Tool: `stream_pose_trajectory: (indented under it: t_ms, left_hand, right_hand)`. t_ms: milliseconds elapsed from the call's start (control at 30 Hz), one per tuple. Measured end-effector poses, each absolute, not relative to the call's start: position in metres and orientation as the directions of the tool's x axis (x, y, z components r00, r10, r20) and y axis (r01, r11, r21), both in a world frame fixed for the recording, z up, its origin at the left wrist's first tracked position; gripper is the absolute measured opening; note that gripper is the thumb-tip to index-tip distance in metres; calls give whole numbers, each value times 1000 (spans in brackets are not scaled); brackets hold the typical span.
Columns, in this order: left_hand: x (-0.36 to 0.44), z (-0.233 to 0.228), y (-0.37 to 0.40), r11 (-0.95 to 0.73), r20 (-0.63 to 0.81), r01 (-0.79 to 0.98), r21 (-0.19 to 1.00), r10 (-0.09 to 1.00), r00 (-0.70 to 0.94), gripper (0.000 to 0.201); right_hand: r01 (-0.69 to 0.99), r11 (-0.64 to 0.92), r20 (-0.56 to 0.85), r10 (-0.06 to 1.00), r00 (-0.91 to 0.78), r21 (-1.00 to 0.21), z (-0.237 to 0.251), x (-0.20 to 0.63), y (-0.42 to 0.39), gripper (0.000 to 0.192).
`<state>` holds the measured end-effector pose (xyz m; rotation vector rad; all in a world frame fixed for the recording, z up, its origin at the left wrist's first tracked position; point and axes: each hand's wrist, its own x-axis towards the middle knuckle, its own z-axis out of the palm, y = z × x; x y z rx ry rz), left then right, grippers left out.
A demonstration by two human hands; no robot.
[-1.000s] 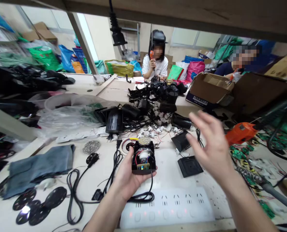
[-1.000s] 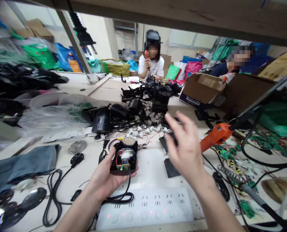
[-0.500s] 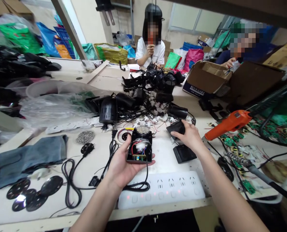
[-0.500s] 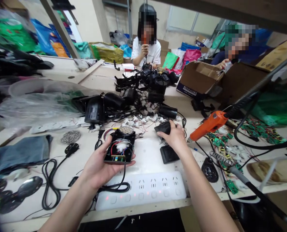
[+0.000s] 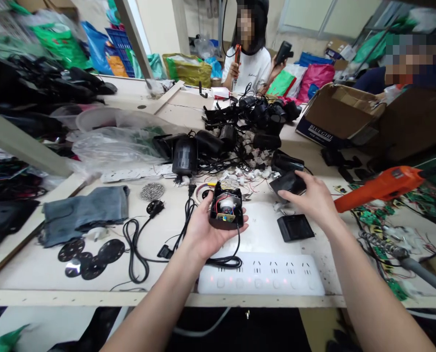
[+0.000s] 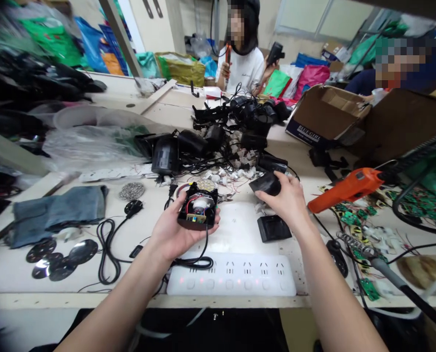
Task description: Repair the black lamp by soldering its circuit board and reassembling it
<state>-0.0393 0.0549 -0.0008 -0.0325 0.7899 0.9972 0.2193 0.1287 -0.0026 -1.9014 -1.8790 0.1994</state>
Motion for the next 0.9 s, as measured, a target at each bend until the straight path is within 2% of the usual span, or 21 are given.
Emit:
stream_pose_trajectory:
  t_ms: [67, 133, 200, 267, 367, 533, 767, 900]
  left_hand:
    - [-40, -1, 56, 569, -596, -764, 305, 739, 313, 59]
    - [-40, -1, 57, 570, -577, -767, 295, 746, 332, 58]
    - [-40, 0, 58, 558, -547, -779, 285, 762, 346, 57]
    - [-40, 2, 59, 533, -519, -802, 270, 782, 346, 52]
    - [-39, 7, 59, 487, -514, -834, 259, 801, 308, 48]
    - [-37, 14, 57, 463, -513, -839, 287, 814, 274, 53]
    - [-32, 15, 56, 428, -536, -859, 282, 813, 229, 48]
    - [-28, 13, 57, 402, -543, -868, 290, 816, 196, 48]
  right_hand:
    - [840, 157, 281, 960, -5, -520, 13, 209, 123, 78]
    - [675, 237, 242, 966, -88, -698, 28, 195, 119, 73]
    - [448, 252, 168, 961, -218, -858, 38, 179, 115, 69]
    - [273, 231, 123, 924, -362, -934, 43, 165, 114, 67]
    - [161, 204, 105, 872, -478, -966, 39, 151, 116, 69]
    - [55, 161, 115, 871, -478, -985, 24, 151, 119, 77]
    - [-16, 110, 105, 874, -475, -994, 15, 151, 116, 78]
    - [21, 145, 117, 869, -480, -989, 13, 151, 116, 78]
